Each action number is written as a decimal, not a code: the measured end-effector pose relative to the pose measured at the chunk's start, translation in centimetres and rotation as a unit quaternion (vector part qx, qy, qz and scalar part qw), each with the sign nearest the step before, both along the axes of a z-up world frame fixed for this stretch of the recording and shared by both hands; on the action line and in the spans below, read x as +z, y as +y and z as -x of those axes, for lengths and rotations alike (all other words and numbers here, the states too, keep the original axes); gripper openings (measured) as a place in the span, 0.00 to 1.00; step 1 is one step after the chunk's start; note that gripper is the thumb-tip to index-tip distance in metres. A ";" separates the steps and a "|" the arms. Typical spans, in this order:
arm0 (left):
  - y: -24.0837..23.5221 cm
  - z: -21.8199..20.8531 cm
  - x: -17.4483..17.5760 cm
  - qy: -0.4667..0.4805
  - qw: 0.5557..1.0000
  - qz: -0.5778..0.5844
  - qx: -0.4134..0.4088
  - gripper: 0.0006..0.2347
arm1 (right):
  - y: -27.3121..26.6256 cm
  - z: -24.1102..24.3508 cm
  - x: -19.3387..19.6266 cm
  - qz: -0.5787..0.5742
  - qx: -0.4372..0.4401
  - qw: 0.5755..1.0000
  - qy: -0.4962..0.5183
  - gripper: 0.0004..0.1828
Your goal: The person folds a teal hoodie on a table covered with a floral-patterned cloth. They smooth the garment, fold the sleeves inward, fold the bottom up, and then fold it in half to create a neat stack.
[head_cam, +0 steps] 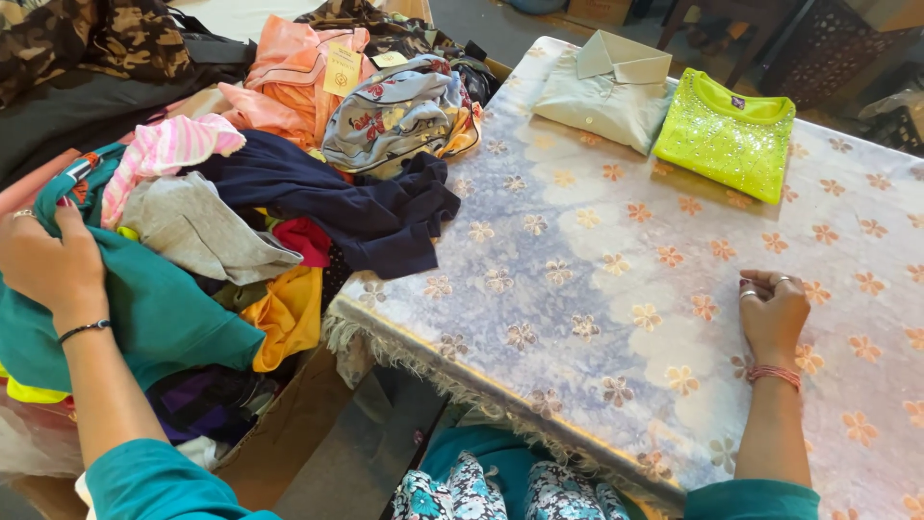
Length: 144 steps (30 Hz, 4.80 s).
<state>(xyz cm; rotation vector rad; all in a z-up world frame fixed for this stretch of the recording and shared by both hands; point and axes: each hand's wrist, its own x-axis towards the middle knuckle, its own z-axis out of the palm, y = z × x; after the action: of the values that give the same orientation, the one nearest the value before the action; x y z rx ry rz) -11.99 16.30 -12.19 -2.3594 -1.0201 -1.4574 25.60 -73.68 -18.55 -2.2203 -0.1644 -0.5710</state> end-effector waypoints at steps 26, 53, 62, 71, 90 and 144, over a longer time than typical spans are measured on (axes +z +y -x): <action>-65.7 -27.5 -0.2 0.287 0.581 -0.134 -0.750 0.15 | -7.0 -3.3 -3.6 -0.517 0.081 0.844 0.117 0.25; -49.7 -37.0 0.8 0.242 0.473 0.502 -0.682 0.07 | -7.5 1.2 5.5 -0.540 0.118 0.833 0.041 0.13; -49.7 -38.7 -1.7 0.093 0.302 0.726 -0.611 0.13 | 1.4 2.6 6.2 -0.205 0.134 0.958 0.151 0.38; -50.2 -34.2 3.9 0.419 0.612 0.270 -0.614 0.32 | -1.2 1.1 5.6 -0.283 0.039 0.953 0.102 0.21; -47.2 -29.2 19.7 -0.026 0.805 0.174 -0.566 0.09 | -9.3 10.4 18.8 -0.248 -0.092 0.925 -0.273 0.16; -44.3 -41.8 -3.7 -0.060 0.561 0.469 -0.679 0.29 | -0.3 5.4 13.4 -0.723 0.149 0.672 0.053 0.26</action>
<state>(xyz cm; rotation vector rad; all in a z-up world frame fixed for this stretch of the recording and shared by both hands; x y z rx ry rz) 29.76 -27.99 -15.87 -4.3465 0.6946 -1.4127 20.24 -73.97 -5.14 -0.6072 0.0212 -0.1866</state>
